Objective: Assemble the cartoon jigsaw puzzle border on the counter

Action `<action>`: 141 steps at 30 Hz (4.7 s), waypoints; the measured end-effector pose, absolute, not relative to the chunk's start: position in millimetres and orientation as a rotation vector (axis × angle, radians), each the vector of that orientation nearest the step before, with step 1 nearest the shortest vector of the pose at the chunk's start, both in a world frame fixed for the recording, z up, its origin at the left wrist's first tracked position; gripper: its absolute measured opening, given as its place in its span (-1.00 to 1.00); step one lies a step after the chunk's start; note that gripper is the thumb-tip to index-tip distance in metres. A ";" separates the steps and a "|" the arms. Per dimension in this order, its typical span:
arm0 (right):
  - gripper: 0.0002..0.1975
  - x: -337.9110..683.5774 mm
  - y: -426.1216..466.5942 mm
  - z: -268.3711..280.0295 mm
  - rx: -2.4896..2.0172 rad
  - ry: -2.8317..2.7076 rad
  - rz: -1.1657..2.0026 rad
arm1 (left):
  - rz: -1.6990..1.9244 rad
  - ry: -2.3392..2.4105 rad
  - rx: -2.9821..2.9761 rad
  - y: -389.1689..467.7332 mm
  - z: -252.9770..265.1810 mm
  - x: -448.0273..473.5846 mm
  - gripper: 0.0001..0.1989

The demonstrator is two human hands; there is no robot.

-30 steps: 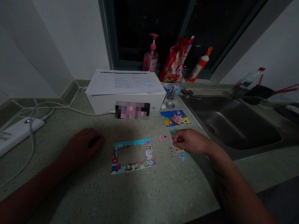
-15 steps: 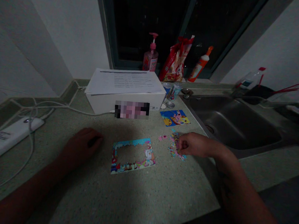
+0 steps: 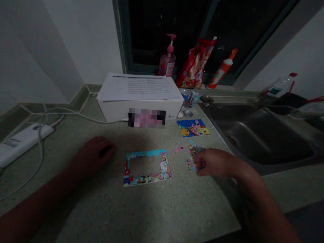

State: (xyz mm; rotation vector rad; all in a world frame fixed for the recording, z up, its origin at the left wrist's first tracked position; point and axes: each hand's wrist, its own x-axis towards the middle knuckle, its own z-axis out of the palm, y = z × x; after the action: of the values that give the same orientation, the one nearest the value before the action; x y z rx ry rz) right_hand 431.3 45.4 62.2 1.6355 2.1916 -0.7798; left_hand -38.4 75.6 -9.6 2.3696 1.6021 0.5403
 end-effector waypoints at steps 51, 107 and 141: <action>-0.90 380.3 64.0 -3.4 2.065 2.729 -1.389 | 0.608 1.560 2.342 76.2 -12.2 -36.0 -0.69; -0.70 377.0 58.1 16.4 1.827 2.818 -0.860 | 0.598 1.583 2.351 75.2 -12.8 -35.8 -0.70; -0.71 388.3 56.1 19.2 1.598 2.854 -0.467 | 0.617 1.578 2.383 75.6 -16.3 -37.1 -0.70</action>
State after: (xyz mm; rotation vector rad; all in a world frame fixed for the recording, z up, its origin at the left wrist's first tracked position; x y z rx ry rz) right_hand 388.3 56.1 19.2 1.5983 2.8543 -0.4667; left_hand -37.1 75.6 -16.3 2.3833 1.5775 0.6172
